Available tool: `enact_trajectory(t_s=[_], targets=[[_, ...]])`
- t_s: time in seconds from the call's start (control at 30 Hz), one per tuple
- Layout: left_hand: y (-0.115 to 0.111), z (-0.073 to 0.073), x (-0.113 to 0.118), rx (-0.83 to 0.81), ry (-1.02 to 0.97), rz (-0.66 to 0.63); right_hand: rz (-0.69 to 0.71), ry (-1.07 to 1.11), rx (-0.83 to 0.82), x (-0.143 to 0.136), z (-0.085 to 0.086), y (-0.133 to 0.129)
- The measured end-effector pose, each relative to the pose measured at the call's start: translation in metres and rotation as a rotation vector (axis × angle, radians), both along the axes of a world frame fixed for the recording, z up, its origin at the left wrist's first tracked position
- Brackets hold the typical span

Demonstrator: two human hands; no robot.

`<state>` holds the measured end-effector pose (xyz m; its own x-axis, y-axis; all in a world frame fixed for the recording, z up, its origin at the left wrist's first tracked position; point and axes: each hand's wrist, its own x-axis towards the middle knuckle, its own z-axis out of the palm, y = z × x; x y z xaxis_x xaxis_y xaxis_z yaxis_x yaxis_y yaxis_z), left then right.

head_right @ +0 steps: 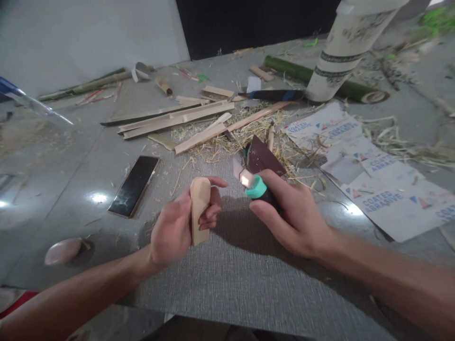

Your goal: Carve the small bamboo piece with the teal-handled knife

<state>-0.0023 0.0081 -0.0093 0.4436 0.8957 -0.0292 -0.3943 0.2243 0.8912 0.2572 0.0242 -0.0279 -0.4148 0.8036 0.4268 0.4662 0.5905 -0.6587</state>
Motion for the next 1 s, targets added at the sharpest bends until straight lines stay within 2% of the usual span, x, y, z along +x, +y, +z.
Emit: enact_trajectory(t_s=[0.1,0.2,0.33,0.53,0.7,1.0], targets=[[-0.007,0.005,-0.006,0.216,0.308,0.0,0.079,-0.042,0.103,-0.002,0.003,-0.001],[-0.012,0.007,-0.008,0.247,0.447,-0.005,0.152,-0.071,0.148,-0.005,0.006,-0.002],[-0.013,0.011,-0.006,0.186,0.47,0.017,0.212,-0.115,0.182,-0.008,0.005,-0.002],[-0.012,0.017,-0.003,0.213,0.522,0.021,0.203,-0.169,0.202,-0.006,-0.001,-0.002],[-0.014,0.016,-0.002,0.219,0.524,0.025,0.246,-0.196,0.183,-0.006,0.001,-0.002],[-0.013,0.015,-0.003,0.256,0.55,0.064,0.241,-0.182,0.166,-0.006,-0.001,-0.001]])
